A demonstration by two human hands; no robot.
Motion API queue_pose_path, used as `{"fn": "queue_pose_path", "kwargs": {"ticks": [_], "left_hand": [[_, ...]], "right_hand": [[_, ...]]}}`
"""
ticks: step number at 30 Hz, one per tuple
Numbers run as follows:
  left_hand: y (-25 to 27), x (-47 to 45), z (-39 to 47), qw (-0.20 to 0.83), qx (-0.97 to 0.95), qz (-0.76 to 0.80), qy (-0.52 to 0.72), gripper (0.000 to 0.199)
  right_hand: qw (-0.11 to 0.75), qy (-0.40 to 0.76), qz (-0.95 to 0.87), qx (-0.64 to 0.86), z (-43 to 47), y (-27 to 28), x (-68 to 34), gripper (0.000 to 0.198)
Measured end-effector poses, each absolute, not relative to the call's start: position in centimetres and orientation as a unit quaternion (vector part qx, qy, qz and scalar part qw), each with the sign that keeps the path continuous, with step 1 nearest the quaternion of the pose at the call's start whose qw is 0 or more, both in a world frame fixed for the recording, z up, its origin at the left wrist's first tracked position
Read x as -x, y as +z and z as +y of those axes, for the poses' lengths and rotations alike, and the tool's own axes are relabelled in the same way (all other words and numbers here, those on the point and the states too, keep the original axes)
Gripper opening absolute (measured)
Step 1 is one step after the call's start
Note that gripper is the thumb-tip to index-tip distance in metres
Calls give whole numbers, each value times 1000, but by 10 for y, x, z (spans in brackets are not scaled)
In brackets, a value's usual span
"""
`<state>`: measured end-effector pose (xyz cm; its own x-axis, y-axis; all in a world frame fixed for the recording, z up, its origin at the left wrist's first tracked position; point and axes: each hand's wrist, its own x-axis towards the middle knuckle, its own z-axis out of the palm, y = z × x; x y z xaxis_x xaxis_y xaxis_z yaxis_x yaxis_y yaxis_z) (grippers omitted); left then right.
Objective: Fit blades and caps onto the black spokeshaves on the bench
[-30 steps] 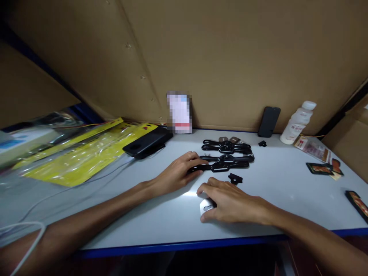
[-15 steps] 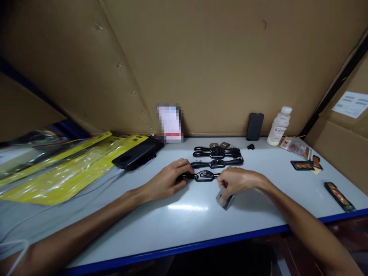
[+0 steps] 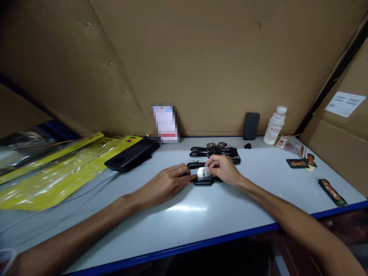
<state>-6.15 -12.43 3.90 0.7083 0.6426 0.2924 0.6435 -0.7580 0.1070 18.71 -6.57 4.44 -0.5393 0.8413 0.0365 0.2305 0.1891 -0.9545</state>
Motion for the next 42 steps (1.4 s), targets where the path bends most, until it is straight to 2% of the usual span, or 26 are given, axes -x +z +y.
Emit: {"fn": "queue_pose_path", "kwargs": {"ticks": [5,9,19,22,24,26,28,32,35,39,42], "left_hand": [[41,59,-127,21,925,-353,-138,33],[39,59,-127,15,923,-354,-152,33],[39,59,-128,-12,920,-351,-174,32],[38,59,-128,-24,916,-359,-176,30],[38,59,-129,-30,914,-366,-174,29],[37,60,-129,-35,912,-371,-175,28],[36,60,-129,-39,910,-372,-181,29],[33,62,-128,-36,908,-372,-191,31],[32,62,-127,-34,908,-369,-194,30],[32,63,-127,-32,909,-367,-195,30],[33,63,-127,-29,910,-366,-194,30]], "right_hand": [[298,503,-710,393,-65,41,-187,16],[285,531,-689,403,-64,44,-187,11],[225,451,-766,399,-62,38,-188,7],[246,390,-788,408,-63,51,-193,3],[260,312,-809,426,-60,65,-202,10],[236,235,-830,447,-55,80,-216,25],[178,205,-847,458,-50,94,-232,28],[50,225,-870,436,-44,107,-258,5],[10,238,-876,419,-43,103,-261,11],[0,277,-878,391,-43,90,-252,25],[0,328,-865,379,-40,84,-249,25]]}}
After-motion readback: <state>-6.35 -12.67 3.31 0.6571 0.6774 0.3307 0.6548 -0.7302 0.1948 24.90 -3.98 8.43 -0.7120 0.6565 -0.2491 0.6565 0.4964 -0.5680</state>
